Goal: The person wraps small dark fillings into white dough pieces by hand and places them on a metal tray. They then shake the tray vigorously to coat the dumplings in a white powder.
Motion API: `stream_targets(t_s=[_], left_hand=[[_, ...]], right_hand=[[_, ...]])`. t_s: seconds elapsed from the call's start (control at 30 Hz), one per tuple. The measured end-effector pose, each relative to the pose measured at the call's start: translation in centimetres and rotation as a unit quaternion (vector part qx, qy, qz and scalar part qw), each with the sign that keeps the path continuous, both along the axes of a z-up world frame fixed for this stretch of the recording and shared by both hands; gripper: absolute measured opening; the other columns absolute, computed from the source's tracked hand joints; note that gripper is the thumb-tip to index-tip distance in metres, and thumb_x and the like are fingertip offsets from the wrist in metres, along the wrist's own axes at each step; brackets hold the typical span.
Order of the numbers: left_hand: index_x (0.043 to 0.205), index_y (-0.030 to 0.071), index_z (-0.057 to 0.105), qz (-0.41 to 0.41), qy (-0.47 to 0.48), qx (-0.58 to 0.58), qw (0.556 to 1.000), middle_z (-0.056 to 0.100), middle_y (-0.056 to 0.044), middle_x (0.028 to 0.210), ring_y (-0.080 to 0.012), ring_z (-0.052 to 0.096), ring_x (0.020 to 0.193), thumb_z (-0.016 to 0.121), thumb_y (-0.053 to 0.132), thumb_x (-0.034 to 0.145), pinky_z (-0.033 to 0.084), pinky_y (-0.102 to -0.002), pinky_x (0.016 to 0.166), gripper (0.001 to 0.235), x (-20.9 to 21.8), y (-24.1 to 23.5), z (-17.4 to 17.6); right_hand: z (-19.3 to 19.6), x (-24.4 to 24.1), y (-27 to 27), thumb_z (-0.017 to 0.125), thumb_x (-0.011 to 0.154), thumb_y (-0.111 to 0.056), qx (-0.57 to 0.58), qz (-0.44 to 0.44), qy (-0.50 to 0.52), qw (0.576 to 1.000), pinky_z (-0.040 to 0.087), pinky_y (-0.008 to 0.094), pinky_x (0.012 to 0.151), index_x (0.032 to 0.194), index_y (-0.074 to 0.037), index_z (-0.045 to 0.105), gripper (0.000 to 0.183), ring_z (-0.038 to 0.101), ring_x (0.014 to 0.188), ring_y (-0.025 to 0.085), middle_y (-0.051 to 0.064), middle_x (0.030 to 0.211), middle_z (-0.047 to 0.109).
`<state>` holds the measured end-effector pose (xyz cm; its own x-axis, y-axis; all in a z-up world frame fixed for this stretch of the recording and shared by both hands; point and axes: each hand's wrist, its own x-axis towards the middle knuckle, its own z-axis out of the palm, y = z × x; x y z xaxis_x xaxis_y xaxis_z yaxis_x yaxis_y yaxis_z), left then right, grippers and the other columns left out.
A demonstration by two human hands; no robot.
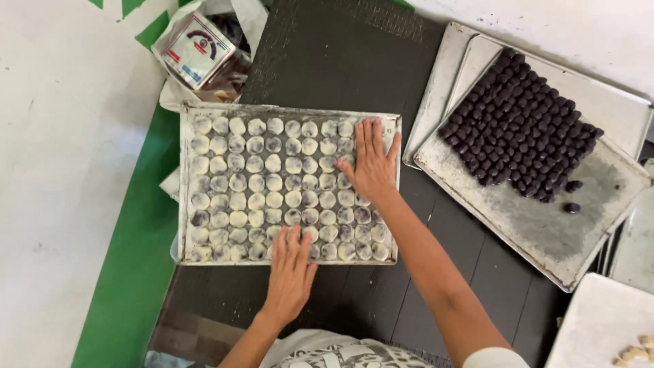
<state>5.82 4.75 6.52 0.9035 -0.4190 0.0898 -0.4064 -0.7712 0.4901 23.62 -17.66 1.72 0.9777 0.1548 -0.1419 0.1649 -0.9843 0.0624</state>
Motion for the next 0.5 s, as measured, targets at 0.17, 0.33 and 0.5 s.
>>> stream_targets(t_s=[0.17,0.33,0.5], left_hand=[[0.156,0.012,0.017,0.072,0.058,0.041,0.995,0.010,-0.011,0.163,-0.0345,0.005,0.150,0.031,0.034,0.104,0.009,-0.052,0.120,0.058,-4.5,2.6,-2.3],[0.154,0.010,0.021,0.117,0.046,0.069,0.990,0.012,-0.014,0.162,-0.0379,0.010,0.149,0.034,0.033,0.102,0.015,-0.055,0.119,0.058,-6.8,4.4,-3.4],[0.155,0.010,0.021,0.132,0.041,0.053,0.989,0.014,-0.014,0.162,-0.0399,0.013,0.149,0.037,0.031,0.103,0.017,-0.055,0.118,0.058,-8.1,4.6,-3.2]], right_hand=[[-0.5,0.3,1.8,0.010,0.093,-0.076,0.002,0.051,-0.039,0.998,-0.002,0.061,0.118,0.158,-0.010,0.001,0.092,-0.004,0.151,0.027,0.007,0.164,-0.001],[-1.9,1.1,1.9,0.005,0.094,-0.072,0.056,0.011,-0.026,0.998,-0.006,0.062,0.117,0.157,-0.014,-0.005,0.087,-0.008,0.151,0.024,0.004,0.164,-0.006],[-3.3,0.2,1.5,0.012,0.098,-0.075,-0.011,0.038,-0.056,0.998,0.000,0.061,0.120,0.159,-0.013,-0.003,0.088,-0.004,0.153,0.027,0.006,0.165,-0.005]])
